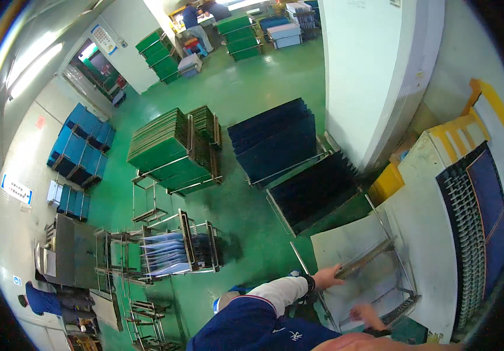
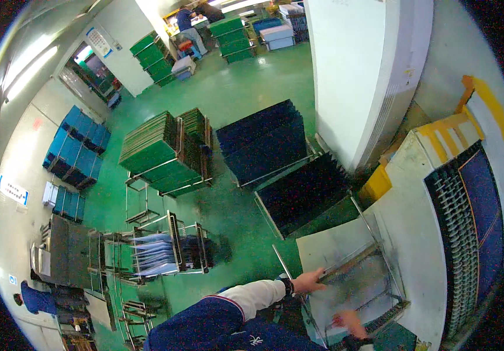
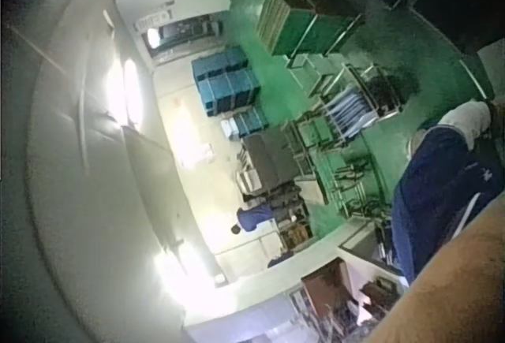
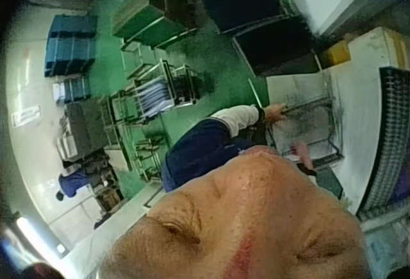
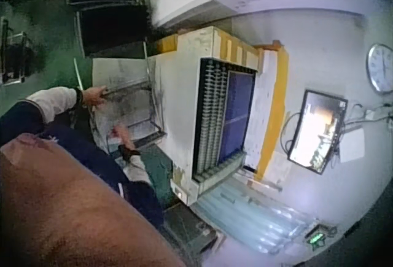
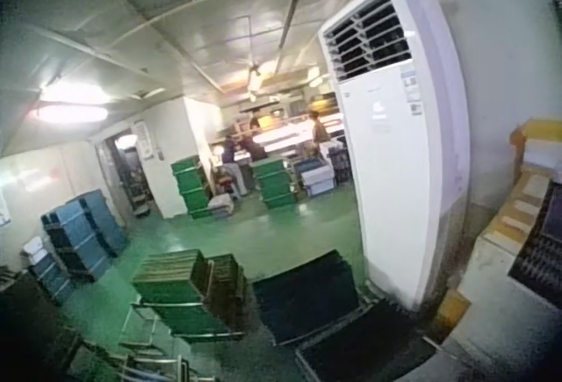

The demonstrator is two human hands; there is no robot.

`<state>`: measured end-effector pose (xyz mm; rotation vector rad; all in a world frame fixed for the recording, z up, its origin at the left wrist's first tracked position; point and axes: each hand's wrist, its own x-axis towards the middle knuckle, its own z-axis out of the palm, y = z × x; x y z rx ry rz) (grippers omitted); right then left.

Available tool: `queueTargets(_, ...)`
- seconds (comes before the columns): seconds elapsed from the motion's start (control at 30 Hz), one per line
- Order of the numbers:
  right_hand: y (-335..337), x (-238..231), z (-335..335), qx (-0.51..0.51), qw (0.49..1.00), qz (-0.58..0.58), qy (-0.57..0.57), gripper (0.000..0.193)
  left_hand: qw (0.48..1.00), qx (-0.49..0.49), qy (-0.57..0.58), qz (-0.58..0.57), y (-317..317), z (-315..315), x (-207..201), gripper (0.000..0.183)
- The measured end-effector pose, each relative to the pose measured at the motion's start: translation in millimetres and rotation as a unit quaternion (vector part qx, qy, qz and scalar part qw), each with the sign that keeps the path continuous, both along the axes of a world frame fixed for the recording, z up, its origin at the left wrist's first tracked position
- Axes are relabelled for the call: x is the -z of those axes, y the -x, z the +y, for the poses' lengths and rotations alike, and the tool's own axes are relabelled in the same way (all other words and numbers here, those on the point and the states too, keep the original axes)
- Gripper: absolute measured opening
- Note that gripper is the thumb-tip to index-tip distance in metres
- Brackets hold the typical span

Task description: Placing blue metal plates onto a conveyor drying machine and then organizing empty racks.

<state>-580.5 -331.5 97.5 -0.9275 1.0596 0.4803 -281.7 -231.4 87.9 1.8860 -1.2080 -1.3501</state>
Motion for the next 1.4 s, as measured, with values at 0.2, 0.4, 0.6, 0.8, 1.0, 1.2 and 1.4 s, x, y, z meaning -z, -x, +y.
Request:
queueTargets(0.2, 16, 35, 117, 0.042, 0.996, 0.047, -0.068, 0.054, 1.0, 0.013, -0.011, -0.024, 2, -2, -2, 0.074)
queueTargets(0.4, -8, 72, 153, 0.325, 0.932, -0.016, -0.161, 0.042, 1.0, 0.009, -0.026, 0.014, -3, -2, -11, 0.066)
queueTargets(0.6, -21, 59, 161, 0.401, 0.867, 0.013, -0.295, 0.039, 1.0, 0.012, 0.008, 0.004, -1, -3, 14, 0.066)
queueTargets(0.8, -22, 74, 178, 0.411, 0.878, -0.085, -0.231, 0.042, 0.999, 0.011, 0.048, -0.016, 1, -4, 11, 0.069)
queueTargets(1.0, -24, 77, 174, 0.343, 0.932, 0.011, -0.114, 0.037, 0.999, -0.007, 0.053, 0.0, -1, -2, 16, 0.07)
queueTargets(1.2, -32, 59, 173, 0.407, 0.894, 0.111, -0.148, 0.035, 0.993, 0.054, -0.043, 0.09, -9, -6, -16, 0.078)
queueTargets(1.4, -40, 47, 171, 0.339, 0.932, 0.122, -0.032, 0.031, 0.998, 0.059, -0.007, 0.008, -9, -6, 0, 0.073)
